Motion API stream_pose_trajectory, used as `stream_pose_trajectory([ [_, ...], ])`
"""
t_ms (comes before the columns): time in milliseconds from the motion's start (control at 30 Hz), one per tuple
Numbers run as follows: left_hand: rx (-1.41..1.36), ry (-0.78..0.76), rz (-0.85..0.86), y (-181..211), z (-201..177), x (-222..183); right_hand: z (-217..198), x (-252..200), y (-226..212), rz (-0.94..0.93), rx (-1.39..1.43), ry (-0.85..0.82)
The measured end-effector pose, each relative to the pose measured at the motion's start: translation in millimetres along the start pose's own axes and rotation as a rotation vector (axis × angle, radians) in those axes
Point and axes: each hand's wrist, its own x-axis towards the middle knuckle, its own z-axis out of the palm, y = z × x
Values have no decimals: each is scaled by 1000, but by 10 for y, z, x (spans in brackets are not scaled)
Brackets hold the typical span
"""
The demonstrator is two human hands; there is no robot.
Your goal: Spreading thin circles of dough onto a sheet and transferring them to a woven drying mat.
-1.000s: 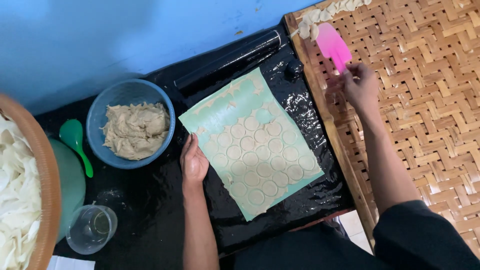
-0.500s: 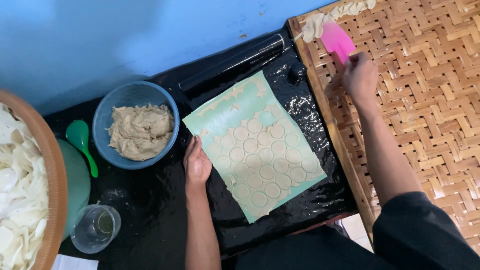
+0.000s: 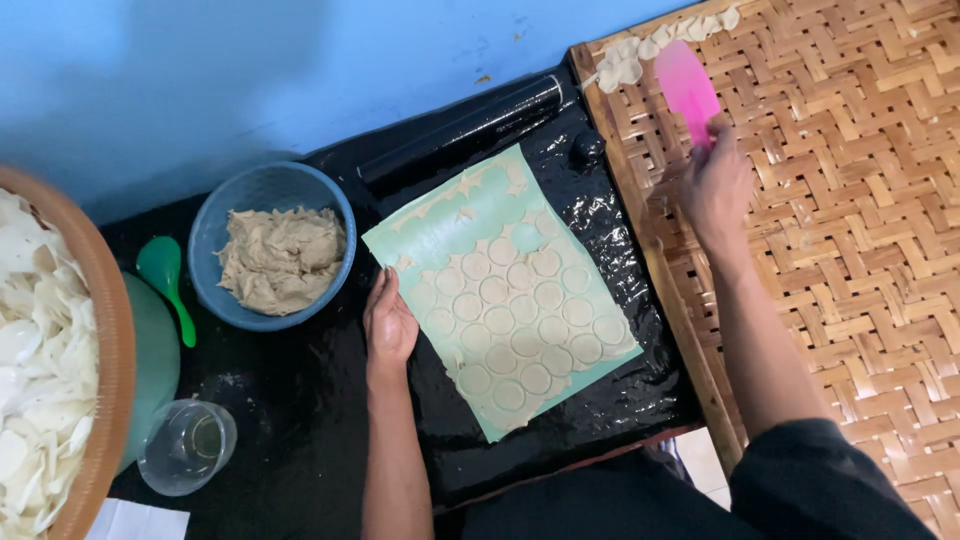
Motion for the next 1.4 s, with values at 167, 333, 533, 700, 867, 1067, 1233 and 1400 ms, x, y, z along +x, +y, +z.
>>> stream_pose_trajectory([
  [167, 57, 31, 62, -139, -215, 218, -363, -495, -263, 13, 143, -31],
  [333, 87, -51, 79, -35, 112, 485, -553, -1078, -540, 76, 262, -148],
  [533, -1, -199, -136, 1, 153, 563, -745, -1458, -883, 162, 280, -386],
  [700, -27, -235, -136, -39, 72, 719, -678, -1439, -976, 24, 172, -358],
  [867, -52, -226, -113, -72, -20, 743, -658, -1350, -1168, 46, 130, -390],
  [1067, -59, -229, -121, -99, 7, 725, -652, -1264, -1235, -4, 114, -399],
  [1233, -56, -233, -114, -102, -24, 752, -569, -1217, -1219, -60, 152, -379],
  [1400, 2, -178, -85, -118, -39, 736, -544, -1168, -1232, -29, 83, -386],
])
